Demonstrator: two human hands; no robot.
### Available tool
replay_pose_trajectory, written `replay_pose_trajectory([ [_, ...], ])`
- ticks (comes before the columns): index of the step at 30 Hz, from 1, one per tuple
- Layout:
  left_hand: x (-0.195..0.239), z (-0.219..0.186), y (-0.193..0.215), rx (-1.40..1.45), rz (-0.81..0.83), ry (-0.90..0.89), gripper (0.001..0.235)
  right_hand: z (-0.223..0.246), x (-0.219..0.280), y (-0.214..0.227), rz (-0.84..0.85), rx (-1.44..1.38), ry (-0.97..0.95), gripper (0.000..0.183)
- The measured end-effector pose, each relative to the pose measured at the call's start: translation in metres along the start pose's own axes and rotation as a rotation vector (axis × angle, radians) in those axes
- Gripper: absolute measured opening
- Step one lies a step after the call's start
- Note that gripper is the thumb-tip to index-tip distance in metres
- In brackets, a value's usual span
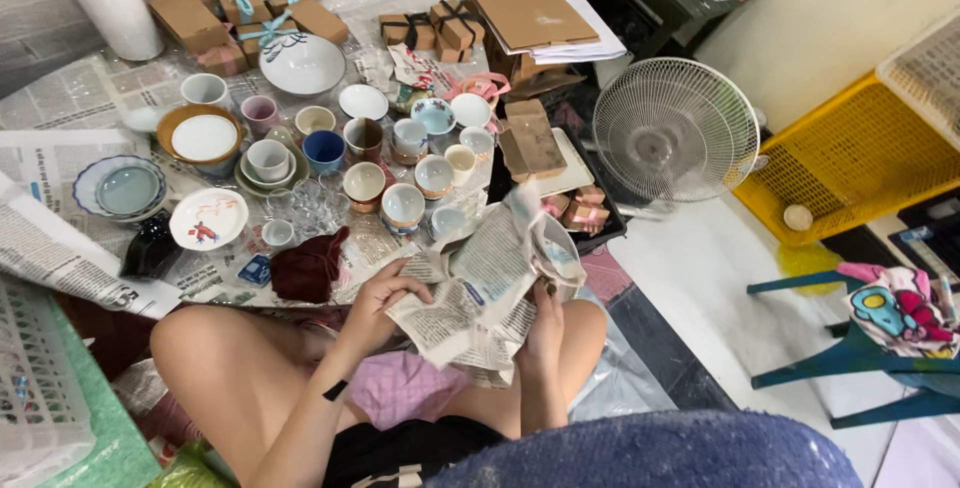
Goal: The person sits on the floor and unwraps various ceramic bowls and cups from newspaper. They place the unwrapped items on a table covered with newspaper. The person also washes a pink bowl in a bucket of water and dries it with a cloth.
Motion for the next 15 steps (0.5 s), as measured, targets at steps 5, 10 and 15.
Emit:
replay_pose_trajectory([
  [5, 0.004, 0.005, 0.016, 0.09, 0.05, 0.077, 0.028, -0.008, -0.001, -0.017, -0.077, -0.012, -0.049, 0.037],
  [10, 0.021, -0.05, 0.041, -0.103, -0.283, -0.035, 0.03, -0.009, 0.004, -0.029, -0.008, 0.074, 0.079, 0.042],
  [15, 0.065, -0.131, 0.036, -0.453, -0.762, -0.504, 0.047, -0.018, 0.004, -0.031, -0.012, 0.215, 0.158, 0.044],
])
Point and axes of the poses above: each hand's wrist, its own x-axis away from the middle knuckle, its own y-axis out of the back of the hand, z = x × y, the point moved 6 cm from there along -x, towards the middle knuckle, and after that the axes turned 1 degree about -x, right-handed, at the moved point
